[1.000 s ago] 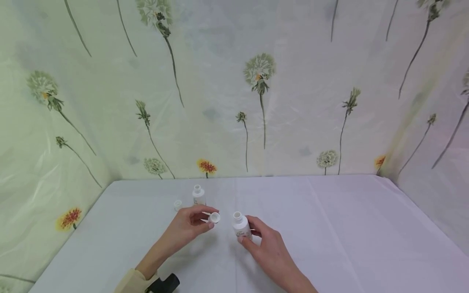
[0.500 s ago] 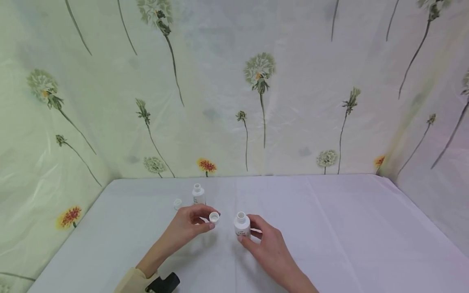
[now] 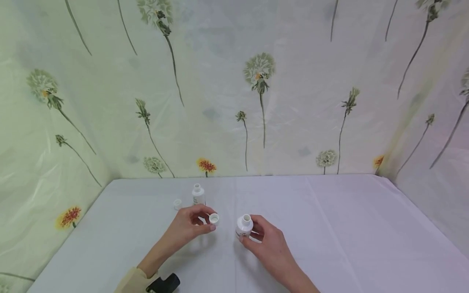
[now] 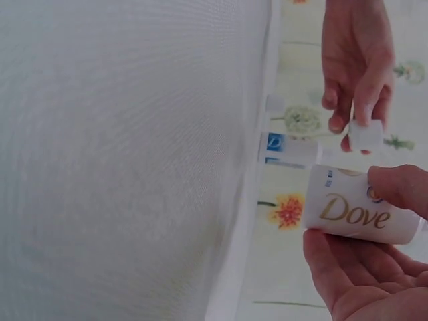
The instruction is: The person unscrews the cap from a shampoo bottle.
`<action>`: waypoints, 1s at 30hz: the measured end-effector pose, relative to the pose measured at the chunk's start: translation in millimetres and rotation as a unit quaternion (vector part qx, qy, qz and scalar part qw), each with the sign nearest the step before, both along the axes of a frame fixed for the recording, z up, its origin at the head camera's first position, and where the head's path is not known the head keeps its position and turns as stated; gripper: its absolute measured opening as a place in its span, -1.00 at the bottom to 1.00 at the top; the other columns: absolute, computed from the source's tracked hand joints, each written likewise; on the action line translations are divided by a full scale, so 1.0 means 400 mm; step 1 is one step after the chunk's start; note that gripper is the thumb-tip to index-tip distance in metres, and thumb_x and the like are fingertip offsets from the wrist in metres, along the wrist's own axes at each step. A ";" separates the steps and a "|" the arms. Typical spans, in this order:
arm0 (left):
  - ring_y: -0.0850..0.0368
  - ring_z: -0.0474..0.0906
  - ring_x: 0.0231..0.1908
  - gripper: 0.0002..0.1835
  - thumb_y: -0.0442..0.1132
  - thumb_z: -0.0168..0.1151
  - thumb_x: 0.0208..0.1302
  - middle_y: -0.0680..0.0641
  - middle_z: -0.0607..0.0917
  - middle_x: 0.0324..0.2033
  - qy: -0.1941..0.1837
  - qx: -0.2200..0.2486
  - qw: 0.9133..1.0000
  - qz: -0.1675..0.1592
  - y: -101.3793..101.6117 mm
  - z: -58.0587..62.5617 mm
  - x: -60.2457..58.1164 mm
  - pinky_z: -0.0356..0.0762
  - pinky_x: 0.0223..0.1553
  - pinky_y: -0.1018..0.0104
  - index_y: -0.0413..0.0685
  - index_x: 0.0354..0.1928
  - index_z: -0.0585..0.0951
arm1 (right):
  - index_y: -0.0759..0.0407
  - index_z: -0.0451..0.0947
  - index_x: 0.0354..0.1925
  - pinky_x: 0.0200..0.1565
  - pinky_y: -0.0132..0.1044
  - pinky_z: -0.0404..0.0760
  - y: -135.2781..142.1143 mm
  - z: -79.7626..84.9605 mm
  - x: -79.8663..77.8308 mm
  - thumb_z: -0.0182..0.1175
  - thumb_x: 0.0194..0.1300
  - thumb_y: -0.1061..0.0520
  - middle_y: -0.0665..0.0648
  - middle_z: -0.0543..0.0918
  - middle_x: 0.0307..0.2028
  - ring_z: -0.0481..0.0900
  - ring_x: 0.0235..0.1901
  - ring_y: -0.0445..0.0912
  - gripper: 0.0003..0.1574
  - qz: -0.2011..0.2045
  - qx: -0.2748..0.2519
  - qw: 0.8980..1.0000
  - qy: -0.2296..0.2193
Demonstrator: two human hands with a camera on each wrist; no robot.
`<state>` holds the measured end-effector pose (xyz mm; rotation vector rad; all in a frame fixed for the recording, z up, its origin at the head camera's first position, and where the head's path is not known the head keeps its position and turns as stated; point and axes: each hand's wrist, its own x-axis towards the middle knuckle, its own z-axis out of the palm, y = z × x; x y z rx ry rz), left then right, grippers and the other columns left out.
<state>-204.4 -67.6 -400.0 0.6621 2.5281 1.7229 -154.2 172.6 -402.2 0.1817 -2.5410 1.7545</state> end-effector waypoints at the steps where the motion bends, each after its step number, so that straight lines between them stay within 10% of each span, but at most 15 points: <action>1: 0.14 0.59 -0.30 -0.73 -0.28 0.47 0.10 0.12 0.68 -0.36 0.000 0.000 1.000 0.000 -0.001 -0.012 -0.008 0.51 -0.26 0.34 0.10 -0.13 0.70 | 0.05 0.55 0.06 -0.01 -0.30 0.59 -0.001 0.000 -0.001 0.48 0.08 0.18 0.03 0.71 -0.08 0.66 -0.03 -0.09 -0.45 0.002 -0.002 1.000 0.001; 30: 0.16 0.57 -0.30 -0.72 -0.28 0.43 0.17 0.11 0.69 -0.29 -0.002 -0.032 0.999 0.006 0.011 -0.041 -0.031 0.53 -0.31 0.35 0.09 -0.06 0.70 | 0.13 0.51 0.13 -0.09 -0.33 0.62 0.032 0.002 -0.024 0.46 0.11 0.19 0.12 0.68 -0.02 0.67 -0.05 0.00 -0.40 -0.022 -0.001 1.000 0.021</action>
